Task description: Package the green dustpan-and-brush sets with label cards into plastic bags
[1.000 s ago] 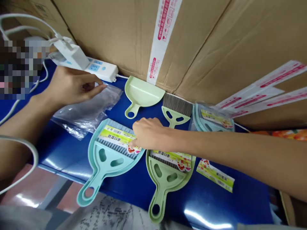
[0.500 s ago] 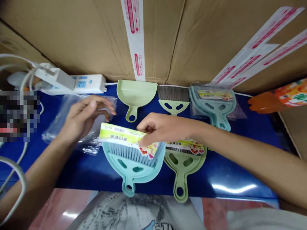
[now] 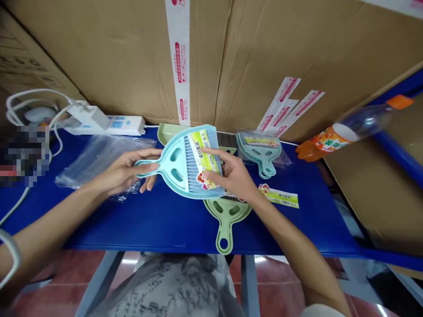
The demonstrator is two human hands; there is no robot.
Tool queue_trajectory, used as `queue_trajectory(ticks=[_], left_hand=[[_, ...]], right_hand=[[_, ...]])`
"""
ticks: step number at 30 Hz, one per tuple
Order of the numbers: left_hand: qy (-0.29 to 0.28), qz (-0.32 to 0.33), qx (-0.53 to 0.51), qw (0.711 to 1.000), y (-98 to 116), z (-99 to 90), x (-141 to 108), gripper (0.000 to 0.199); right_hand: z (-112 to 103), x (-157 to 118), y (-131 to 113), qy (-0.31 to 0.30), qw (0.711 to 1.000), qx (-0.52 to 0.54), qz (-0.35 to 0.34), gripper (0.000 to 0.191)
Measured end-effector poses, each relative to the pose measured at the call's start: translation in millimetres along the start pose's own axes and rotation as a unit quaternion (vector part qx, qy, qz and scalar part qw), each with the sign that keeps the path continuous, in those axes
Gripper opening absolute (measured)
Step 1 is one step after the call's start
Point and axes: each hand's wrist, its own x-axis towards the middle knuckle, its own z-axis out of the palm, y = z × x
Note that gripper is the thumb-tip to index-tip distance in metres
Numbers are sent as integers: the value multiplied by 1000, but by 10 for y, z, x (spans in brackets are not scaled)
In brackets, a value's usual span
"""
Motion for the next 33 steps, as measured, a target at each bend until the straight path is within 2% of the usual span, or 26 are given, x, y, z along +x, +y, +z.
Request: queue_trajectory(ticks=[6,9,14,18,25,29,31,32,33], left_hand=[[7,3,7,1000,-38,77,-4,52],[18,16,11,1000,-71,102,-7,49],[11,7,10,1000,-93,108,-4,47],[5,-12,15,1000,-125,98,-1,50],[-26,5,43,999,-139,53,-14,55],[-52,25,61,996,-72,15,5,59],[-21,66,116,991,15,-74,17,61],[20,95,177,979,75,-154,18,61],[84,127,262,953,143,-264,13,58]], right_hand=[[48,-112,175,19,998,52,4,81],[74,-166,184,33,999,38,-3,75],[28,-202,180,11,999,27,14,55],[1,-199,234,7,998,46,40,58],[35,-222,330,4,999,53,6,63],[94,-227,371,53,996,65,-19,62],[116,-225,358,85,994,62,-28,63],[117,-224,339,100,993,56,-32,64],[108,-223,313,115,991,47,-38,65]])
